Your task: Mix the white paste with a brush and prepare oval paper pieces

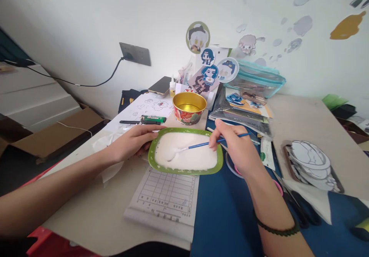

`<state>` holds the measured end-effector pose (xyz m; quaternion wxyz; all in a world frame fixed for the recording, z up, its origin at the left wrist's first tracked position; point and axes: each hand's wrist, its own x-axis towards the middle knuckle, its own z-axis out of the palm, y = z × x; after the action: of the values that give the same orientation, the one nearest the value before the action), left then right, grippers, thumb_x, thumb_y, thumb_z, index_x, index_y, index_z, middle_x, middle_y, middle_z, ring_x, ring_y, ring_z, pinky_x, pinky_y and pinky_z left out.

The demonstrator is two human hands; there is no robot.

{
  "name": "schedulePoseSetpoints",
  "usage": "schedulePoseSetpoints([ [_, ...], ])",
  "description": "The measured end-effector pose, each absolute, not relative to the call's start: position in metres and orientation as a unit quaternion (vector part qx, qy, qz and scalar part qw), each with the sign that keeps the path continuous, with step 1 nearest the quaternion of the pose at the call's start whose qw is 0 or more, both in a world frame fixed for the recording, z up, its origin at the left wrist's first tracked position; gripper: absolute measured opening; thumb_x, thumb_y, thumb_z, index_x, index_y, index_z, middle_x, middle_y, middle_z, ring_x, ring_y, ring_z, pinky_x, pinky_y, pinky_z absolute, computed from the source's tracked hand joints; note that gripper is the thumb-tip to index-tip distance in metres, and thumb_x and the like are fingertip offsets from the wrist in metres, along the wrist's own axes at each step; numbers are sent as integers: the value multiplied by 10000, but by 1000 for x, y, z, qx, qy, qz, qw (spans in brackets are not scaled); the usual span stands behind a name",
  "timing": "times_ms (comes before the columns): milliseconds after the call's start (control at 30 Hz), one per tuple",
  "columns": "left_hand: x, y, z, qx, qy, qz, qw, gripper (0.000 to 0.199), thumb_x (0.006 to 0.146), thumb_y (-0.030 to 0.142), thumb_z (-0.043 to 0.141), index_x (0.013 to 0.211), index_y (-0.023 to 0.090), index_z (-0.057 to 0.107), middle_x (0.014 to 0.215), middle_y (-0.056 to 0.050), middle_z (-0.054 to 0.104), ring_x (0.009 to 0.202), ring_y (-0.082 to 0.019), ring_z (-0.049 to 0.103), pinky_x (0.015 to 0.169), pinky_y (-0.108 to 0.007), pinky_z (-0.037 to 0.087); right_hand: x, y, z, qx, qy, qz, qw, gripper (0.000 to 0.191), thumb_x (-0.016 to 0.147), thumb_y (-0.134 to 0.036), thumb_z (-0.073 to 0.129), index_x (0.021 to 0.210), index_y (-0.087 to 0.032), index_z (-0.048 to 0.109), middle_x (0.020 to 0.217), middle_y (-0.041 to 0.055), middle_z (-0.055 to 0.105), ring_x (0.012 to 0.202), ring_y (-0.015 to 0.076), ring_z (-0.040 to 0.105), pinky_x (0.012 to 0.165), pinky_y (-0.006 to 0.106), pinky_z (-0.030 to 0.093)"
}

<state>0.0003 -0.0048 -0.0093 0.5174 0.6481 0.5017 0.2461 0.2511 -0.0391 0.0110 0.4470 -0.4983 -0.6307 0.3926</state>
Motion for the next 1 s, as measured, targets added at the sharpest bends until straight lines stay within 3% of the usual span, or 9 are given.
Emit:
schedulePoseSetpoints([
  [567, 0, -4, -9, 658, 496, 253, 507, 380, 874, 253, 429, 1215, 148, 560, 475, 71, 389, 382, -70, 361, 346, -182, 298, 250, -44, 15, -487, -664, 403, 399, 530, 898, -465, 426, 480, -201, 619, 554, 25, 593, 600, 142, 537, 661, 275, 396],
  [700, 0, -5, -10, 660, 489, 253, 511, 375, 875, 251, 430, 1212, 154, 563, 474, 73, 391, 388, -66, 365, 347, -170, 307, 248, -44, 14, -494, -630, 413, 435, 517, 888, -479, 442, 492, -200, 622, 545, 18, 583, 593, 135, 528, 642, 268, 388],
  [1000, 0, -5, -9, 660, 490, 246, 515, 376, 878, 265, 431, 1212, 155, 563, 474, 75, 388, 391, -59, 359, 355, -162, 312, 243, -44, 12, -475, -643, 434, 415, 499, 903, -461, 430, 526, -216, 647, 582, 7, 607, 636, 128, 547, 693, 260, 392],
])
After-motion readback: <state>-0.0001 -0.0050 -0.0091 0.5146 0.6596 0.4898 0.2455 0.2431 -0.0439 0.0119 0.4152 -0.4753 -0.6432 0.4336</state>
